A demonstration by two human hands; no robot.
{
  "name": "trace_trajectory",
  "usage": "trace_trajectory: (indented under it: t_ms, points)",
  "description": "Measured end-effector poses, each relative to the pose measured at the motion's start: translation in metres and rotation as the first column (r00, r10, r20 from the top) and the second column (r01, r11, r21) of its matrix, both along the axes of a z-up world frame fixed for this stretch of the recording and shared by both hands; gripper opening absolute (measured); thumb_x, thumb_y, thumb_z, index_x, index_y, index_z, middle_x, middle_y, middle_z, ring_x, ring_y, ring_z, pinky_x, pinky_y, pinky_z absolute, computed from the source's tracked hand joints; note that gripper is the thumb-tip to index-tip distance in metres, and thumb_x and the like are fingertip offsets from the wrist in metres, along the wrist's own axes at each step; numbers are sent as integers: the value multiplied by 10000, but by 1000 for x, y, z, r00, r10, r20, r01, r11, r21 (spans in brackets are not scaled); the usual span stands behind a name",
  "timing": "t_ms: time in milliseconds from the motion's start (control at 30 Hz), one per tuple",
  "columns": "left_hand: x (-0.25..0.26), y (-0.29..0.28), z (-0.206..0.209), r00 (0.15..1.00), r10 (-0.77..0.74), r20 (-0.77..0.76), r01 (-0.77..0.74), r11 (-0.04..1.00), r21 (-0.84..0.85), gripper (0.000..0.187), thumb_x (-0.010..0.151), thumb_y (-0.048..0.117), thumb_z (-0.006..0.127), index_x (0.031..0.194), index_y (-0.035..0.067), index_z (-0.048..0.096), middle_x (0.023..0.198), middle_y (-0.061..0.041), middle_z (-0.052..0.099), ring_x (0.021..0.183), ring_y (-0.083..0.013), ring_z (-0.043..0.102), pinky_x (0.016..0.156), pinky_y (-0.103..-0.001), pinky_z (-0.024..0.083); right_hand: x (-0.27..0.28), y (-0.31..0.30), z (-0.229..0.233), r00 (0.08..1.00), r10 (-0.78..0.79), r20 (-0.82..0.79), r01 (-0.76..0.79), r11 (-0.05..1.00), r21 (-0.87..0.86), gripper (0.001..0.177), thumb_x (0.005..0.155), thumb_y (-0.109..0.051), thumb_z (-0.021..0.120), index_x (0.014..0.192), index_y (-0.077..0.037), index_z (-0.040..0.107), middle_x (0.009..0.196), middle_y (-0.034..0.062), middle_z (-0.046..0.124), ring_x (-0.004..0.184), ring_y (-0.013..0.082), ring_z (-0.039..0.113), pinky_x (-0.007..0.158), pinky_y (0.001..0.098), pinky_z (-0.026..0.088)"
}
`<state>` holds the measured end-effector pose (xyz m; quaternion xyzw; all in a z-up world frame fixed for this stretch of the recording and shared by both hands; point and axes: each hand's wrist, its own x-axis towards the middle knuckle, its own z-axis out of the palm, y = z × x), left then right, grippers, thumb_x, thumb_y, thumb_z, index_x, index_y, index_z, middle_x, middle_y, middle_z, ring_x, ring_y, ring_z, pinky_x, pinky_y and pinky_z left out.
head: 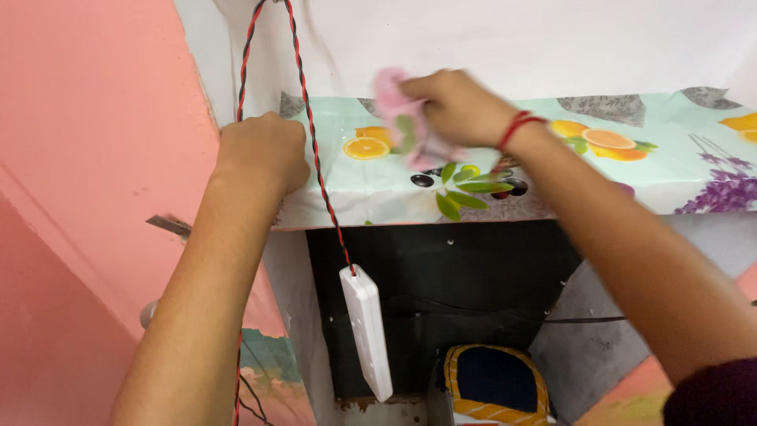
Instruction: The person wipes a power strip, a computer tower, and a tabletop with a cloth.
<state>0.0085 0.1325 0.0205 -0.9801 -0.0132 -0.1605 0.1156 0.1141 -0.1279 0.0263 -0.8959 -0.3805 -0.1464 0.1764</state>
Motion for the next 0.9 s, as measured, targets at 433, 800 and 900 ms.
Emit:
trace_trajectory:
  t_ms: [433,800,900]
  points:
    - [3,7,-8,999,-27,39,28,999,-15,203,846,126,632,1010,83,744,1072,-181,727,990,-374,709,801,-514,558,-10,-25,-37,947,-109,-301,63,985,-158,357,1021,-232,420,1165,-32,679,947,115,708,824,141,672,796,349,600]
    - [-9,-3,-1,997,48,-66,-48,999,-2,205,818,96,625,972,69,758,1032,-178,742,973,-364,725,793,-495,574,64,-344,-72,712,-700,54,665,649,-370,389,973,-351,627,1290,-145,721,1229,207,725,1116,418,680,1006,481,523]
    - [-11,-3,-8,999,24,-36,-23,999,24,203,817,92,624,962,73,764,1032,-174,744,976,-360,727,793,-492,575,33,-292,-50,773,-610,176,627,777,-59,415,898,-184,659,1303,-154,746,1083,247,750,922,418,719,930,476,565]
